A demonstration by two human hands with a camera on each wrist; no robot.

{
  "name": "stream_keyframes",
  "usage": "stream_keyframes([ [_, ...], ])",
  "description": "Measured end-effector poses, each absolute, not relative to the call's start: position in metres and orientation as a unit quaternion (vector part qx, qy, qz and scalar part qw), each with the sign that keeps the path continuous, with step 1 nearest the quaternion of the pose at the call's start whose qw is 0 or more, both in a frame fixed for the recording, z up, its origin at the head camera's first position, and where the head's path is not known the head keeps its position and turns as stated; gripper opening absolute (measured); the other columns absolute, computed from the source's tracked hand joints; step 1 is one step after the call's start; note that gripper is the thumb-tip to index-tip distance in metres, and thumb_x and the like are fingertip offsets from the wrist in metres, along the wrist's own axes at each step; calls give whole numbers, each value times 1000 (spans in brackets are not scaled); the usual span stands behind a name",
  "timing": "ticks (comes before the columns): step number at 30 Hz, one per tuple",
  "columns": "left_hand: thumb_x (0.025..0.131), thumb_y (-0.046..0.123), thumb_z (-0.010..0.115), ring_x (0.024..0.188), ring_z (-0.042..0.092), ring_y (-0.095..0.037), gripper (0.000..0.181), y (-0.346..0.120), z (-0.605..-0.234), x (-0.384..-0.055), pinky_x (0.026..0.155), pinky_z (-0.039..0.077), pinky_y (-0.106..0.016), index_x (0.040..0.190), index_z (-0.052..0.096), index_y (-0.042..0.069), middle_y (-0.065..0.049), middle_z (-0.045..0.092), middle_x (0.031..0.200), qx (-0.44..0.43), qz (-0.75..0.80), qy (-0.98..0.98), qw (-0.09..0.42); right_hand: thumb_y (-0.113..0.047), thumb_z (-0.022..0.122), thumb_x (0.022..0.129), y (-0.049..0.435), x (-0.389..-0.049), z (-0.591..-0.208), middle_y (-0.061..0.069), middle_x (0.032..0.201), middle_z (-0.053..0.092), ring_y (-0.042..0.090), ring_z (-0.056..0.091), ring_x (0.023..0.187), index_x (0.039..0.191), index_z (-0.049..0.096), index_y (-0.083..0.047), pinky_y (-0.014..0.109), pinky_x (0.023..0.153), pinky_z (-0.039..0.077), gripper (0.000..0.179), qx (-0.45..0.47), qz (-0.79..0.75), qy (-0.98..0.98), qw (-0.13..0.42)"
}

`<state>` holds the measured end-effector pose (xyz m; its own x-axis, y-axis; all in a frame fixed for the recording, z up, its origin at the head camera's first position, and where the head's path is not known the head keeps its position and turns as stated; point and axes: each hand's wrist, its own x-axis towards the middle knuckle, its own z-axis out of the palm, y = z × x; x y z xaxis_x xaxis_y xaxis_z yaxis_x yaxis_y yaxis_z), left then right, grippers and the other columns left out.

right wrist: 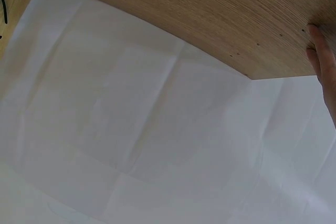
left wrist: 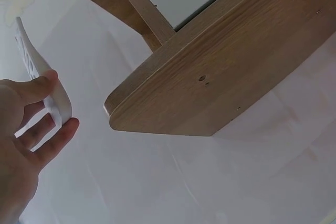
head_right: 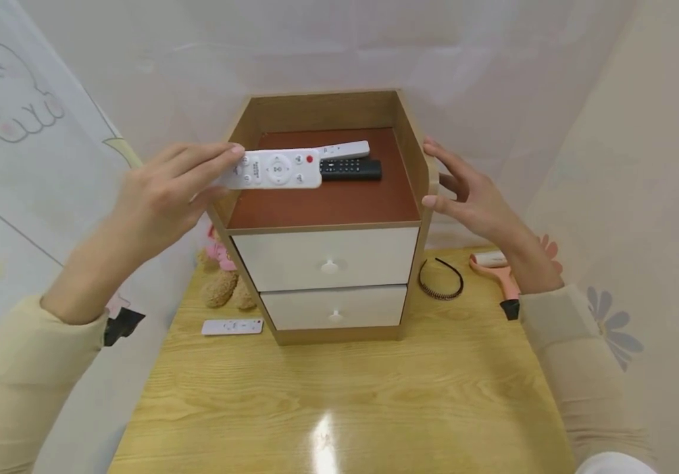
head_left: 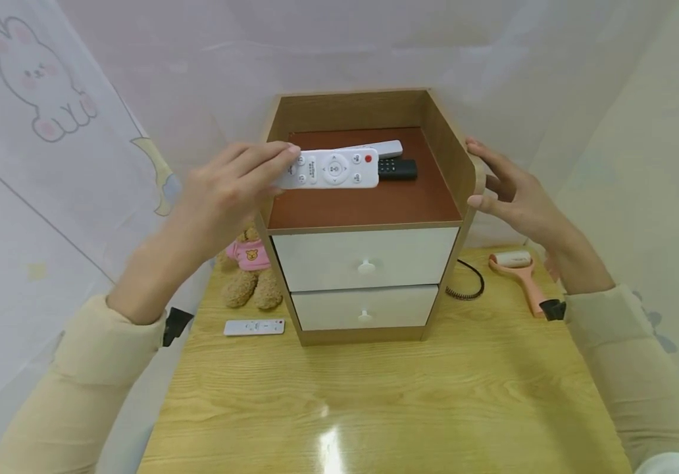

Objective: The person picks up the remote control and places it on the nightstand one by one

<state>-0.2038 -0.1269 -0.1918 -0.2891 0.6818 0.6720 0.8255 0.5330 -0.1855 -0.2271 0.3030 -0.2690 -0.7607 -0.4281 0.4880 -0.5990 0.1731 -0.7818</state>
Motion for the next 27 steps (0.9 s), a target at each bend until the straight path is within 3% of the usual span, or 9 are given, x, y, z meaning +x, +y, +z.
stream_keyframes([
  [10, 87, 3, 70, 109, 58, -29, 43, -104, -196, -219, 80, 56, -42, 129, 60, 3, -12, 62, 125, -484, -104, -802, 334, 18, 54, 88, 305, -225, -270, 6, 161, 15, 22, 41, 133, 152, 27, -8, 17, 95, 46, 74, 339, 554, -757, 78],
  [21, 85, -1, 70, 110, 56, -28, 46, -84, -207, -236, 90, 52, -40, 129, 60, 3, -10, 62, 126, -480, -100, -821, 293, 15, 54, 89, 302, -220, -263, 4, 161, 14, 26, 39, 135, 153, 27, -10, 17, 95, 46, 73, 331, 542, -768, 76],
  [27, 86, 5, 71, 113, 55, -25, 46, -73, -216, -245, 70, 58, -44, 130, 60, 8, -6, 61, 127, -457, -82, -847, 259, 14, 55, 90, 306, -226, -269, 2, 161, 15, 26, 41, 133, 153, 27, -13, 17, 94, 47, 74, 321, 538, -775, 78],
])
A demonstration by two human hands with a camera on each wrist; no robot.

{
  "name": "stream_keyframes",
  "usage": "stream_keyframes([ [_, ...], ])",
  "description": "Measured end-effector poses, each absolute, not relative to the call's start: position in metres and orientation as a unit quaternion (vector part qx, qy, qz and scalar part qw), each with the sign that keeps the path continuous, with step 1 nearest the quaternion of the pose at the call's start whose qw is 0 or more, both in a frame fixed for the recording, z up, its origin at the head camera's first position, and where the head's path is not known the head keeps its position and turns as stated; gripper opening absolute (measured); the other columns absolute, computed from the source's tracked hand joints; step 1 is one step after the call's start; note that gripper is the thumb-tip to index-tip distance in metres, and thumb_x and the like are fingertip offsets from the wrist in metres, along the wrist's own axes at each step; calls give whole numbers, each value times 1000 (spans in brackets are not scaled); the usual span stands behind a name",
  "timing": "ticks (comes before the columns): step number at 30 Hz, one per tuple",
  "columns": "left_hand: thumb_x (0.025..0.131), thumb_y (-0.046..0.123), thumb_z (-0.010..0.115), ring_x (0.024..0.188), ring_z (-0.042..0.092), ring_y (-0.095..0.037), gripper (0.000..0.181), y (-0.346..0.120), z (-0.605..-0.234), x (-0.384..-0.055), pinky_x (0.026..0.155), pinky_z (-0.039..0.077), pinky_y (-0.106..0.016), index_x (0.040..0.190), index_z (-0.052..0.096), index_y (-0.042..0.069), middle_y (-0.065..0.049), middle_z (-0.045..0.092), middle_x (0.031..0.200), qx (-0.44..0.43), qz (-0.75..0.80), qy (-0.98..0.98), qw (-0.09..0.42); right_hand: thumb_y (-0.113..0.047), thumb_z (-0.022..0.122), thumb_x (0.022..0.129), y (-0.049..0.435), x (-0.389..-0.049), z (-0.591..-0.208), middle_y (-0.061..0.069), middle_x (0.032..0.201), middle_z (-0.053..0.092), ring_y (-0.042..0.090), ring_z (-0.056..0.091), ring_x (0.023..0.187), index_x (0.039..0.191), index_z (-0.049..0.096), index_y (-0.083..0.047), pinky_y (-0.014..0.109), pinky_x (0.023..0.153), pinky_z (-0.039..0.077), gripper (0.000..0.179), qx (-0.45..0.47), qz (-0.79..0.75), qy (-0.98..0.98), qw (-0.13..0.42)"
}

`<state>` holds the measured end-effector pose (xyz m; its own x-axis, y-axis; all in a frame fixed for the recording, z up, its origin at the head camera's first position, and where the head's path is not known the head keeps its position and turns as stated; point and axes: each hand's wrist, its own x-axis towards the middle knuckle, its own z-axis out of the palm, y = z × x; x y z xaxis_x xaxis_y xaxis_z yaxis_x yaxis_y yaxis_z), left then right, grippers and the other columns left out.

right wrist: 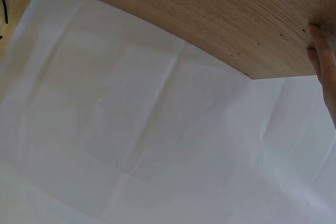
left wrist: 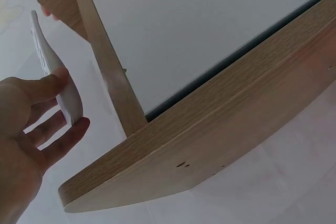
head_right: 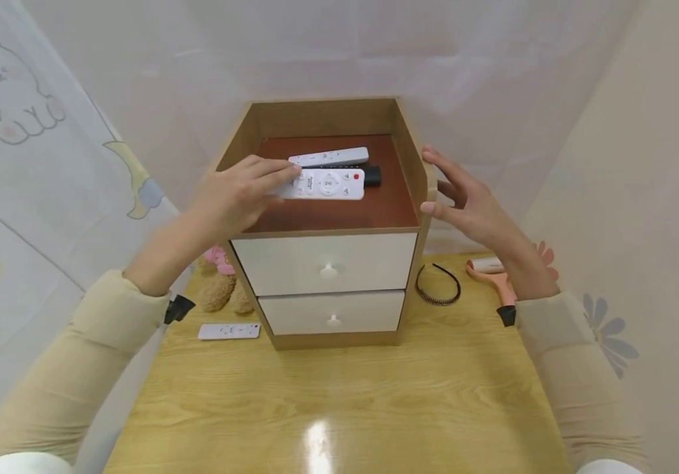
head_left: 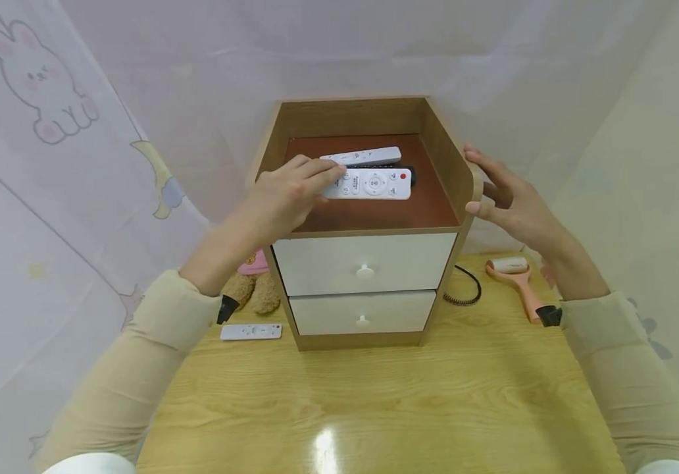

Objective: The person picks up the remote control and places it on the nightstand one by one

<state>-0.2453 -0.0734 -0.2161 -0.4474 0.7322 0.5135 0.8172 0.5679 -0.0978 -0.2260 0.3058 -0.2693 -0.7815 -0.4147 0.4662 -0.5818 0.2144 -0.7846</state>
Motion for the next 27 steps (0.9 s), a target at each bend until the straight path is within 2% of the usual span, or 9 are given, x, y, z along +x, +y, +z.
stream_keyframes([
  [2, 87, 7, 71, 112, 55, -25, 45, -70, -220, -248, 63, 57, -45, 130, 60, 9, -5, 61, 128, -455, -77, -852, 248, 13, 56, 90, 307, -227, -271, 1, 161, 15, 26, 42, 133, 153, 27, -14, 17, 93, 48, 74, 318, 536, -779, 78],
  [5, 88, 9, 70, 111, 55, -25, 43, -65, -225, -252, 61, 57, -45, 130, 59, 9, -5, 60, 129, -457, -66, -855, 237, 12, 56, 90, 307, -227, -273, 0, 161, 16, 26, 43, 132, 153, 28, -15, 18, 90, 50, 74, 315, 539, -777, 77],
  [16, 91, 7, 65, 115, 55, -29, 42, -55, -235, -264, 73, 57, -46, 133, 57, 5, -9, 58, 133, -452, -14, -876, 169, 15, 55, 89, 310, -228, -274, 3, 161, 14, 24, 44, 131, 153, 27, -12, 18, 89, 50, 75, 330, 558, -758, 72],
  [23, 92, 9, 65, 117, 54, -27, 41, -48, -230, -271, 75, 56, -46, 133, 58, 6, -7, 58, 135, -432, -11, -891, 136, 16, 54, 89, 309, -225, -272, 3, 161, 15, 24, 44, 130, 153, 28, -11, 19, 90, 50, 74, 330, 558, -757, 74],
  [27, 93, 9, 63, 123, 51, -27, 39, -47, -229, -277, 82, 54, -49, 132, 58, 6, -6, 58, 135, -425, -20, -897, 117, 15, 54, 89, 310, -225, -271, 3, 161, 14, 25, 41, 133, 153, 26, -12, 18, 93, 47, 75, 327, 540, -772, 77],
])
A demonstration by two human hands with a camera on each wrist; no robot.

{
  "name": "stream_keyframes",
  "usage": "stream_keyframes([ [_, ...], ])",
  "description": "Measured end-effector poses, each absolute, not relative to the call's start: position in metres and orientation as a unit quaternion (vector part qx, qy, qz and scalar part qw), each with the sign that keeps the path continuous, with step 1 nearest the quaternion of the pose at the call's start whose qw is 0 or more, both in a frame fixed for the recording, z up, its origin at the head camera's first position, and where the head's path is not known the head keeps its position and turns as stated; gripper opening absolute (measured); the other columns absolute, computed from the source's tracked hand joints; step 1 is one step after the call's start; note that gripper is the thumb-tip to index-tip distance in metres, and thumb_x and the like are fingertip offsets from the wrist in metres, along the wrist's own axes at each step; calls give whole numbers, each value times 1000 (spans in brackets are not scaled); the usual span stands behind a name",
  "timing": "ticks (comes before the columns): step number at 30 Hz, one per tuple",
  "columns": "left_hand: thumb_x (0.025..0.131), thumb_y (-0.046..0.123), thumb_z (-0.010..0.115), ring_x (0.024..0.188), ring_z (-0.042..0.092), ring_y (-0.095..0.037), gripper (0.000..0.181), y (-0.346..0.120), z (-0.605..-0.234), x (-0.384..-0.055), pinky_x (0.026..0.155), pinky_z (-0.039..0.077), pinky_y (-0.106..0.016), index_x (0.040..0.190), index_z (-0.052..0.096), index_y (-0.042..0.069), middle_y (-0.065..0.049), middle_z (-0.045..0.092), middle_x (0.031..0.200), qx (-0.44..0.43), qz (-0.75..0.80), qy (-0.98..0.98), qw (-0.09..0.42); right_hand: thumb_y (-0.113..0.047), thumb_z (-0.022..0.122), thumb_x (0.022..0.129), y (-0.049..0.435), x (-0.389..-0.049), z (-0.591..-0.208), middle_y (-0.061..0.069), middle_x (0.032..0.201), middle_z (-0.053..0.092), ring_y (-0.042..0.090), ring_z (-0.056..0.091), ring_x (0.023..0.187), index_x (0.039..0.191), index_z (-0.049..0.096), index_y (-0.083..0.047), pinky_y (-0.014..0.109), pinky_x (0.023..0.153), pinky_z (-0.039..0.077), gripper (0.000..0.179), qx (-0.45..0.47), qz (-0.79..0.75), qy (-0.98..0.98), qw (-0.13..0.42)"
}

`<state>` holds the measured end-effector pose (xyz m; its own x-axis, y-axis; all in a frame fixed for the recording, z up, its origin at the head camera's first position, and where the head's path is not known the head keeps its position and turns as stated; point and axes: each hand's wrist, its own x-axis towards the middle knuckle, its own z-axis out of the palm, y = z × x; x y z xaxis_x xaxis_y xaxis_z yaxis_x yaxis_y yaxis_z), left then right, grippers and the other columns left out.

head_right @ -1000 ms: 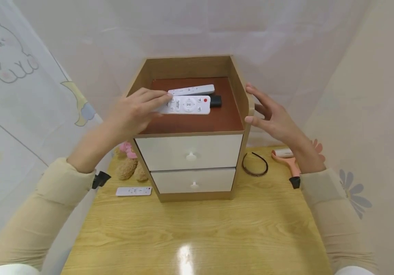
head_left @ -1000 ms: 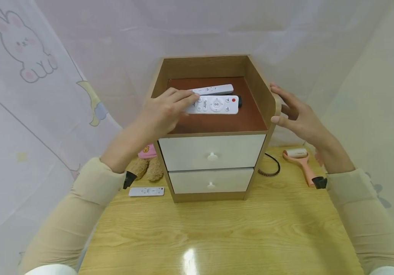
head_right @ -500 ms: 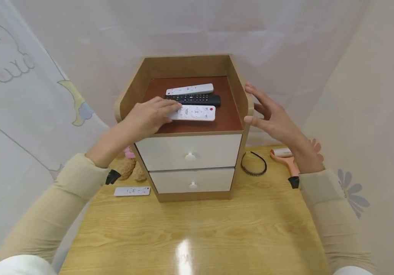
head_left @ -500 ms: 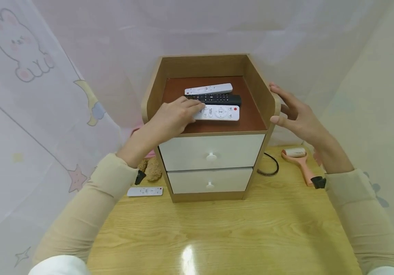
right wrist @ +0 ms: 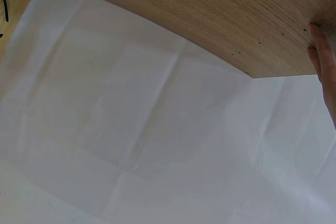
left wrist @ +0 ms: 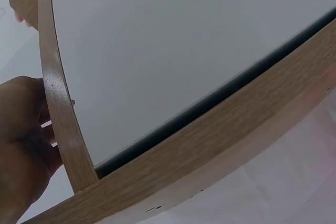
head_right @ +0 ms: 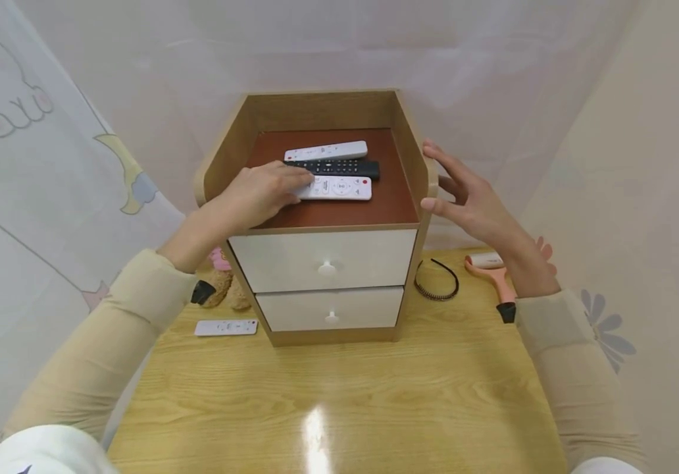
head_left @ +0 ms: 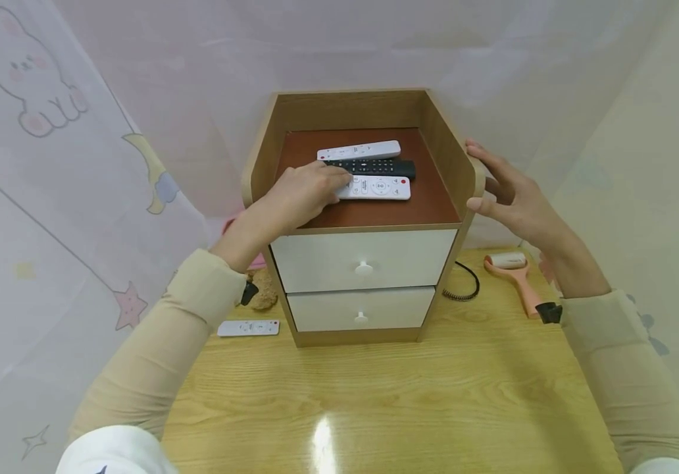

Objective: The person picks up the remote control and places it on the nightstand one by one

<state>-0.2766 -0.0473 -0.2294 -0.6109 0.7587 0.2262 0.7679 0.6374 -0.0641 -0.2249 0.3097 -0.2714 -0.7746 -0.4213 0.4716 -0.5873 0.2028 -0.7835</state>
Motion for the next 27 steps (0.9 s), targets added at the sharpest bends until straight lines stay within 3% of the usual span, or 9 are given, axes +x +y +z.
stream_keyframes([
  [16, 95, 11, 61, 128, 48, -27, 37, -44, -229, -288, 93, 49, -51, 131, 60, 7, -8, 57, 136, -396, -44, -912, 93, 15, 54, 90, 304, -219, -265, 2, 161, 14, 29, 38, 136, 153, 26, -12, 18, 95, 45, 74, 322, 537, -777, 74],
  [27, 96, 15, 60, 130, 45, -27, 38, -41, -230, -286, 93, 50, -49, 133, 58, 6, -8, 55, 138, -392, -26, -913, 106, 14, 55, 89, 309, -225, -269, 2, 161, 14, 28, 40, 134, 153, 26, -13, 18, 93, 47, 76, 326, 543, -771, 73],
])
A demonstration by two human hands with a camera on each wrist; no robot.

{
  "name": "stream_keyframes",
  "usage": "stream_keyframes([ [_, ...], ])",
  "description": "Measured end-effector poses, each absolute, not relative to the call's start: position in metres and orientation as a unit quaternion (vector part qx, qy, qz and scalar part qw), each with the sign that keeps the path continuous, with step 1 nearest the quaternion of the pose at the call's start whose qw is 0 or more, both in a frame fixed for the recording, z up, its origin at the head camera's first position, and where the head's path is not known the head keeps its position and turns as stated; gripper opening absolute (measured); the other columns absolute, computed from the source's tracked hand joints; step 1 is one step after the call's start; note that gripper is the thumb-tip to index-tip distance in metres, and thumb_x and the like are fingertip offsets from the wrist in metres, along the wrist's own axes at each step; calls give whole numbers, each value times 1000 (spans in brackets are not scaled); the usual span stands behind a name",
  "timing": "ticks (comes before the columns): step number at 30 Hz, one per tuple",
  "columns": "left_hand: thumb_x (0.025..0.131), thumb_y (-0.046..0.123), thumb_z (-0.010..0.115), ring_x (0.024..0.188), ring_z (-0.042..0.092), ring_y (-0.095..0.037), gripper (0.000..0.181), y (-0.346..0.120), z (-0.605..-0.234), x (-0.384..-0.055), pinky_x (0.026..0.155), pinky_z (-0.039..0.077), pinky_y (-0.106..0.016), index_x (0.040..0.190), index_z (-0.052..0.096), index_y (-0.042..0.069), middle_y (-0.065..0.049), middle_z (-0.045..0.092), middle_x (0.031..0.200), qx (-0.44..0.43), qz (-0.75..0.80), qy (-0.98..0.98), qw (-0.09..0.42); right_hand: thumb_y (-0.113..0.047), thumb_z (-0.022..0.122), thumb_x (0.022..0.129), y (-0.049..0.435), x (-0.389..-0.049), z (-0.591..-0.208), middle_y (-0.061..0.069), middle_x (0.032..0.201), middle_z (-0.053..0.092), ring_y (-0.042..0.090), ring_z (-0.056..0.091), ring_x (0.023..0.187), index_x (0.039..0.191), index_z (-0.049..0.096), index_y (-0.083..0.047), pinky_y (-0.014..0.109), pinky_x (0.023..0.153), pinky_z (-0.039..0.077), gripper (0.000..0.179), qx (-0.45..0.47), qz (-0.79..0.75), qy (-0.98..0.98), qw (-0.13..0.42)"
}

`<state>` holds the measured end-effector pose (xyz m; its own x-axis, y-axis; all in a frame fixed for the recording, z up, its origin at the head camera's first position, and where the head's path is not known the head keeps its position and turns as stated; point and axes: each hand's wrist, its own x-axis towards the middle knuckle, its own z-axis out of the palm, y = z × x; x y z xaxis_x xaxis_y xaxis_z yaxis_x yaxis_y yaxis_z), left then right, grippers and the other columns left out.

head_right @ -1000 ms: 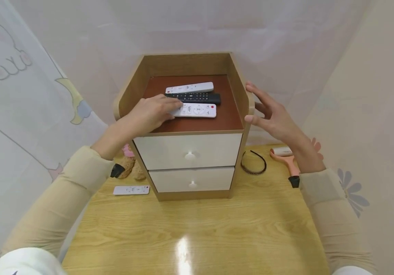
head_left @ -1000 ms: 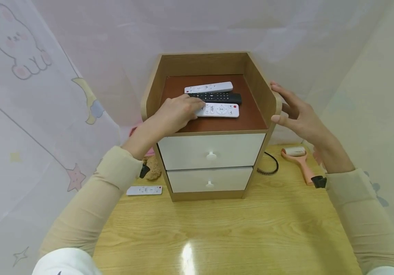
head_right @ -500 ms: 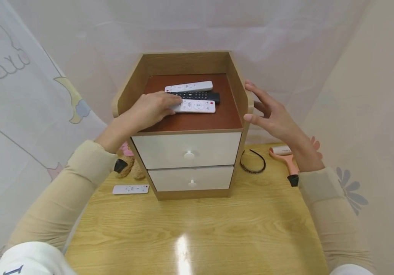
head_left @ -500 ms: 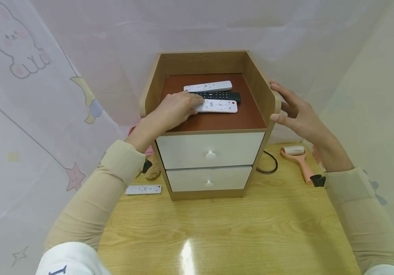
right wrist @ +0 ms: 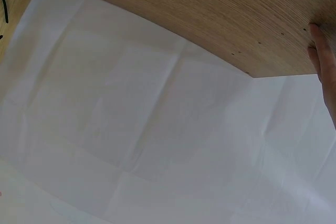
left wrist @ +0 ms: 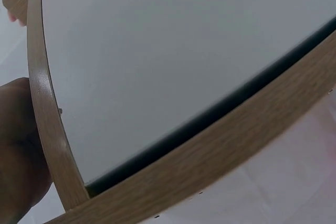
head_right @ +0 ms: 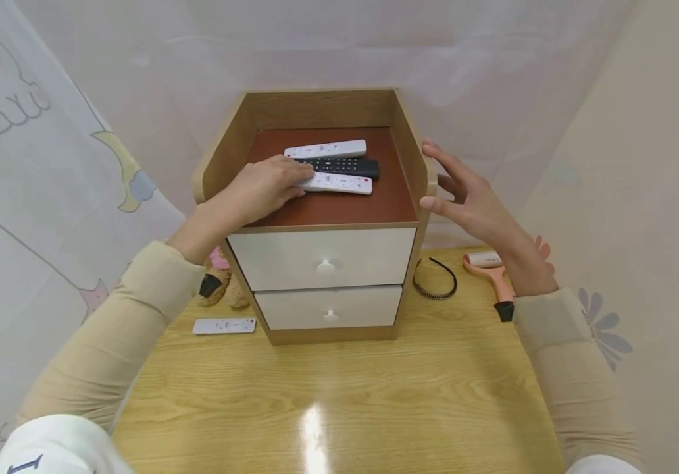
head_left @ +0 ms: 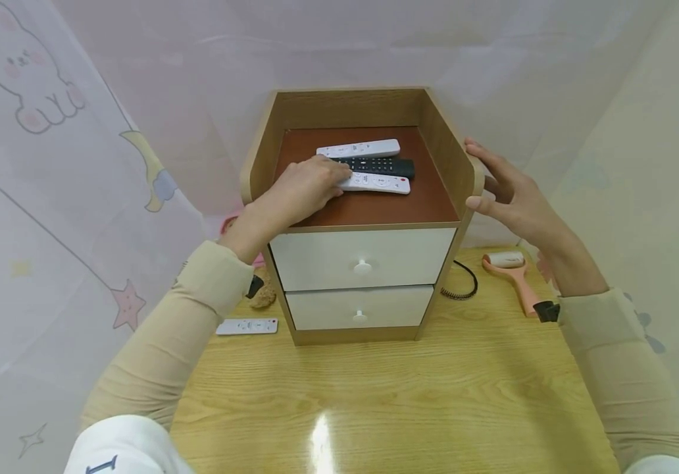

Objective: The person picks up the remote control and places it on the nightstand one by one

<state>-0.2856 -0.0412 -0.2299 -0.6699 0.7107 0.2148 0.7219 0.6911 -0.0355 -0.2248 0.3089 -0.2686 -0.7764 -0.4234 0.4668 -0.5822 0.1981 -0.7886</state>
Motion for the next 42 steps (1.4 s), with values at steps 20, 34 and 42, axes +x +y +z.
stream_keyframes([
  [20, 84, -16, 60, 102, 61, -36, 20, -122, -243, -181, 94, 49, -38, 95, 70, -4, -16, 70, 101, -353, -316, -658, 585, 15, 54, 89, 297, -208, -260, 4, 161, 16, 28, 39, 134, 152, 28, -10, 17, 96, 45, 72, 325, 558, -760, 74],
  [34, 87, -14, 57, 98, 54, -37, 28, -249, -413, -240, 85, 43, -35, 111, 67, -4, -20, 65, 113, -161, -320, -860, 363, 14, 55, 89, 306, -217, -269, 1, 161, 15, 31, 34, 138, 153, 28, -13, 16, 93, 47, 74, 317, 551, -768, 83],
  [42, 88, -10, 57, 108, 49, -47, 28, -275, -524, -253, 91, 44, -60, 115, 63, -7, -27, 61, 114, -157, -221, -944, 188, 13, 54, 90, 299, -210, -260, 3, 161, 16, 32, 34, 138, 152, 28, -12, 17, 94, 46, 72, 320, 554, -765, 78],
])
